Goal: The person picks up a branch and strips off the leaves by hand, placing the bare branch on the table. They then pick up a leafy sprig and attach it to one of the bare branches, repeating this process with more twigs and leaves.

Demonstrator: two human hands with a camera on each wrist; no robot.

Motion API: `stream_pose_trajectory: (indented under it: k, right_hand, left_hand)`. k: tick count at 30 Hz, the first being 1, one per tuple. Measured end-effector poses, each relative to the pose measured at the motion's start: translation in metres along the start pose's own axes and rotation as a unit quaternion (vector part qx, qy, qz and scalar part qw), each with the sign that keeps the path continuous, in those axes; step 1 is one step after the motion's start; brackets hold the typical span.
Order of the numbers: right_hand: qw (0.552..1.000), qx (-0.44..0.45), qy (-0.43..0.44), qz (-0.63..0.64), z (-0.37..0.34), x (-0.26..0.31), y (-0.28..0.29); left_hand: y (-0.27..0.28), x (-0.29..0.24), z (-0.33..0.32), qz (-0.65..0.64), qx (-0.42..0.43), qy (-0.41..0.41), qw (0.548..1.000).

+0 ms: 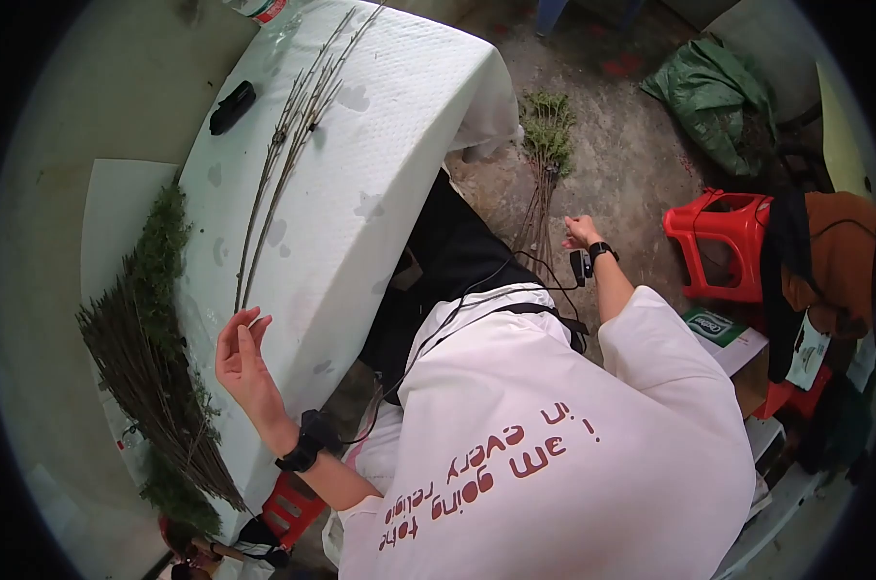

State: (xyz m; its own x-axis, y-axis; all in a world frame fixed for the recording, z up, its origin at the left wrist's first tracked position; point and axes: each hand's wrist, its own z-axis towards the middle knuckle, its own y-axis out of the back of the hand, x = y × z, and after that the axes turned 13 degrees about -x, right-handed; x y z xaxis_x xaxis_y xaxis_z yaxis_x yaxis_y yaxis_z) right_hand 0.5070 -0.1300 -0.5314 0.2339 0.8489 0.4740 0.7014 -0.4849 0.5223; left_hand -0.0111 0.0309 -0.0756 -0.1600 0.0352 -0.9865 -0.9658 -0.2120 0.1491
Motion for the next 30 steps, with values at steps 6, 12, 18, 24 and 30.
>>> stream_pose_trajectory:
  k: [6,12,18,24,30]
  right_hand:
    - [0.957,0.011,0.253,0.142,-0.015,0.064,0.016]
    - [0.856,-0.04,0.451,0.249,-0.146,0.229,0.039]
    - [0.784,0.058,0.572,0.233,-0.315,0.307,0.01]
    - [0.739,0.171,0.64,0.122,-0.379,0.325,-0.043]
    - [0.781,0.255,0.566,0.078,-0.408,0.35,-0.071]
  left_hand:
    - [0.031,-0.003,0.029,0.07,-0.055,-0.085,0.992]
    - [0.087,0.01,0.074,0.221,-0.095,-0.152,0.959]
    - [0.048,0.034,0.064,0.342,-0.024,-0.212,0.915]
    - [0.041,0.057,0.071,0.405,-0.051,-0.263,0.874]
    - [0.037,0.037,0.067,0.29,-0.079,-0.114,0.947]
